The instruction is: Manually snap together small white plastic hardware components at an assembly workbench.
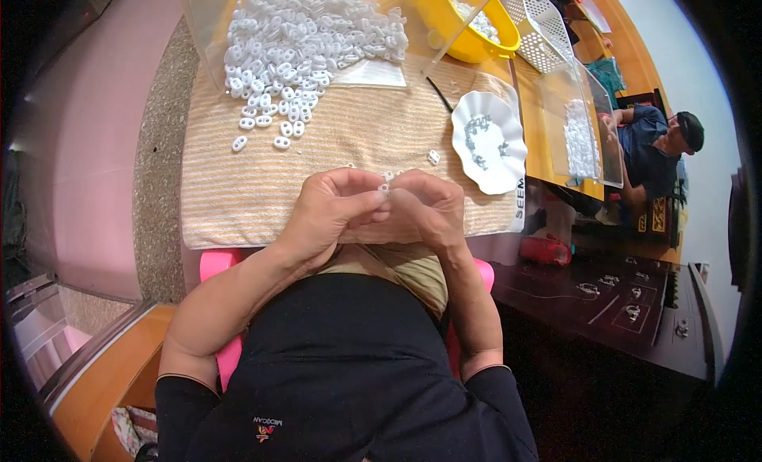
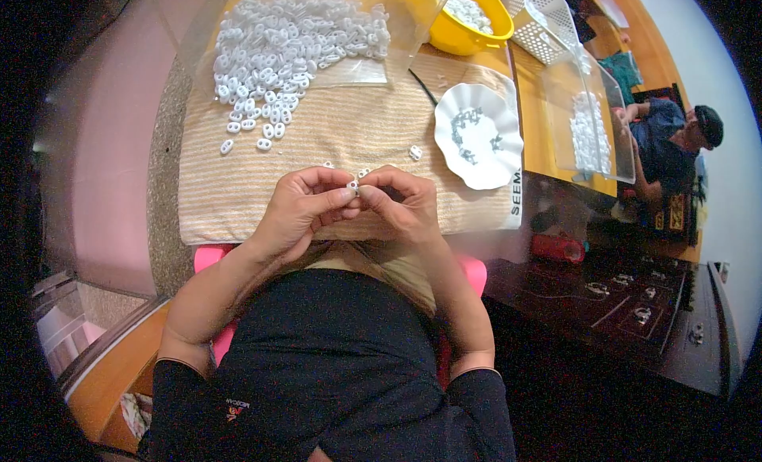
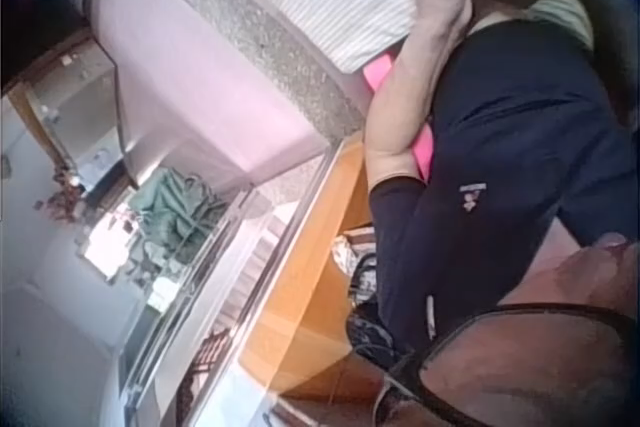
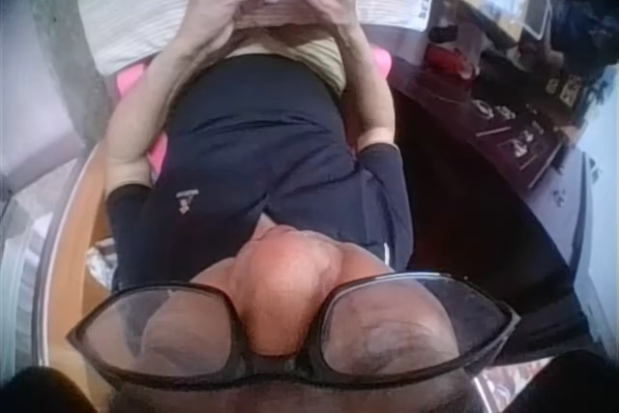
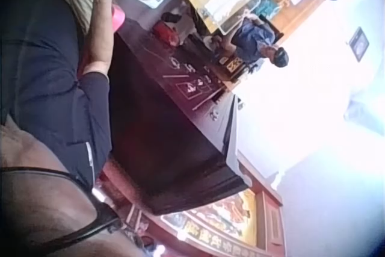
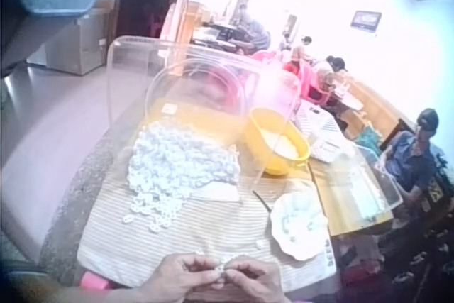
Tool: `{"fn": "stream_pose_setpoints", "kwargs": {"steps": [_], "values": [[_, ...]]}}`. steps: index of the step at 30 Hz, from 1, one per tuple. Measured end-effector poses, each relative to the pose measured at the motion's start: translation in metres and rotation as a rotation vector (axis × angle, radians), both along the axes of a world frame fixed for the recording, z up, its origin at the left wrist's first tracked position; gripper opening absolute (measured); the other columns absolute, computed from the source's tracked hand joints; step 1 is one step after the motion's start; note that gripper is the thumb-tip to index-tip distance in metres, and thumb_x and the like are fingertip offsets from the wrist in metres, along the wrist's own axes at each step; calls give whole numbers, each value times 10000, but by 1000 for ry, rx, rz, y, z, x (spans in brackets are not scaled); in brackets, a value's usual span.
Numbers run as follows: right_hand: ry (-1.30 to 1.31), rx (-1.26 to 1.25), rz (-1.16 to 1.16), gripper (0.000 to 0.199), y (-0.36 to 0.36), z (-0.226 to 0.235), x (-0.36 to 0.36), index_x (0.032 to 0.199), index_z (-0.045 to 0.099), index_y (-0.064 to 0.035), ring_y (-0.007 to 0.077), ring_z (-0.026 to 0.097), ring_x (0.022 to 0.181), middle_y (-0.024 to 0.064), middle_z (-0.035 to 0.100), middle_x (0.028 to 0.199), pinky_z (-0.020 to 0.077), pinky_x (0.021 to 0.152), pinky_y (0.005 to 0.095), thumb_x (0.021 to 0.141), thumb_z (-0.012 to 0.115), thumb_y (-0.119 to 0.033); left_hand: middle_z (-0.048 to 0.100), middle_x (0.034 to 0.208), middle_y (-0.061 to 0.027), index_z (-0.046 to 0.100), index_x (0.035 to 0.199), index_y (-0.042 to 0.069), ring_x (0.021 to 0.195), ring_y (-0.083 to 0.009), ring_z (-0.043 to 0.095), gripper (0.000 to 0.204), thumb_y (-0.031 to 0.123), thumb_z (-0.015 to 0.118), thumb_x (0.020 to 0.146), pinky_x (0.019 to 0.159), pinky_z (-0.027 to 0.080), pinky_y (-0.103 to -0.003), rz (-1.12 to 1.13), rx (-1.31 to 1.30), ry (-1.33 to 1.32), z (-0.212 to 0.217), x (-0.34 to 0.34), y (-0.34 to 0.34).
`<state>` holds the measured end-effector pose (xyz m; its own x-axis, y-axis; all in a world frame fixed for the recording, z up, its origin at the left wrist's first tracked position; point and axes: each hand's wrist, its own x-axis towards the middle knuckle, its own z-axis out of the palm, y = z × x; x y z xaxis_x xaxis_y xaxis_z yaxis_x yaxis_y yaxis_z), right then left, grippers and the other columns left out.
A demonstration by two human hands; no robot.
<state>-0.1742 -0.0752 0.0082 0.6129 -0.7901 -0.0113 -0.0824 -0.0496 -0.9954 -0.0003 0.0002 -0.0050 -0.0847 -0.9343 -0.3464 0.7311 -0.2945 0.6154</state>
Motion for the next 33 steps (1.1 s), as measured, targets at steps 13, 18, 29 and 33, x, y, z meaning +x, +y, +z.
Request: {"fn": "stream_pose_setpoints", "kwargs": {"steps": [13, 18, 29, 33], "values": [[-57, 104, -65, 115, 3, -5, -1, 967, 668, 40, 93, 623, 797, 52, 680, 888, 508, 727, 219, 888, 660, -43, 677, 932, -99, 613, 1039, -21, 817, -141, 662, 173, 32, 649, 879, 760, 567, -258, -15, -19, -1, 1, 0, 0], [-61, 114, -89, 118, 5, -4, -1, 969, 670, 35, 85, 618, 790, 43, 682, 884, 507, 721, 216, 884, 667, -47, 677, 933, -99, 612, 1037, -19, 827, -143, 664, 167, 30, 645, 881, 766, 569, -261, -16, -18, -3, 0, 0, 0], [-63, 154, -87, 108, 4, -7, -2, 949, 671, 32, 87, 621, 797, 48, 684, 879, 510, 726, 219, 885, 669, -55, 667, 871, -81, 633, 995, -23, 782, -129, 645, 157, 56, 679, 867, 744, 547, -248, 8, 3, 19, 5, -1, 0], [-47, 111, -76, 107, 4, -7, -1, 948, 670, 35, 90, 621, 803, 51, 683, 876, 511, 733, 220, 889, 664, -54, 667, 866, -79, 634, 996, -22, 778, -126, 643, 161, 57, 682, 865, 741, 546, -245, 9, 0, 11, 5, -1, 0]]}}
